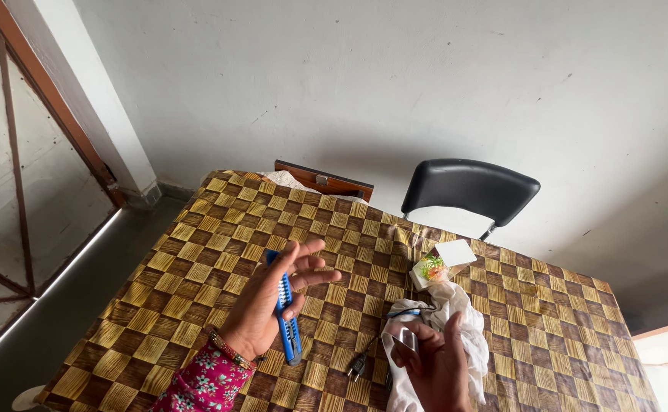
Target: The person moves a laptop and charger from a table to a bed, cuts and applies tape using a utility knife, removes a tablecloth, and then collects a small broom and a duster from an outdoor area.
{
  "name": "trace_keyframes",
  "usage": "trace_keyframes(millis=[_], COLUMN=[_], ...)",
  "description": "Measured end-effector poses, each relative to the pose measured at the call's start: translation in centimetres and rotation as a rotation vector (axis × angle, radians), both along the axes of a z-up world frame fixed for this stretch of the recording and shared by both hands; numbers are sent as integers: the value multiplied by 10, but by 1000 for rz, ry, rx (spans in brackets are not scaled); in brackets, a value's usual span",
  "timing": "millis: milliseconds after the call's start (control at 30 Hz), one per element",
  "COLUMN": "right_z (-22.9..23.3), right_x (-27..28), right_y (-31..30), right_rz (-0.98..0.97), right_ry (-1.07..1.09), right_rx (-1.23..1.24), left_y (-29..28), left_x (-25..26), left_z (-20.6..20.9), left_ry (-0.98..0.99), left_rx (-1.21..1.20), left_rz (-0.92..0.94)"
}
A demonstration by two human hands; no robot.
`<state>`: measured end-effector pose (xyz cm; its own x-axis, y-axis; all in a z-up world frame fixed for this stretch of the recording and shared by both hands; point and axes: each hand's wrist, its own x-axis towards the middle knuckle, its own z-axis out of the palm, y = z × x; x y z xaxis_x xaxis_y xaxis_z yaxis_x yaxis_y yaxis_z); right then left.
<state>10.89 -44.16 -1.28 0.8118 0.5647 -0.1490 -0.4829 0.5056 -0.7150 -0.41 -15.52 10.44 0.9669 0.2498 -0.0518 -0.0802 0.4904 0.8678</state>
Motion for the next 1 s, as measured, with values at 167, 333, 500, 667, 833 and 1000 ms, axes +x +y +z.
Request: trace_keyframes(millis=[167, 333, 500, 667, 833, 1000], right_z=[42, 88, 128, 136, 143, 142], right_x=[-9, -19, -25, -15, -9, 2], right_y=[21, 37, 48, 42, 40, 32], right_rz=[97, 211, 272, 341, 199, 249], right_ry=[-29, -56, 76, -82, -10, -92], right_rx=[-274, -475, -491, -353, -423, -224], left_y=[-3, -13, -20, -15, -9, 0], left_x=[-4, 1, 3, 0, -5, -9], left_z=[6, 4, -3, -5, -6, -8], left_ry=[-45, 20, 117, 105, 67, 40], left_rx=[153, 297, 243, 233, 214, 238], left_rz=[-160, -361, -503, -501, -523, -496])
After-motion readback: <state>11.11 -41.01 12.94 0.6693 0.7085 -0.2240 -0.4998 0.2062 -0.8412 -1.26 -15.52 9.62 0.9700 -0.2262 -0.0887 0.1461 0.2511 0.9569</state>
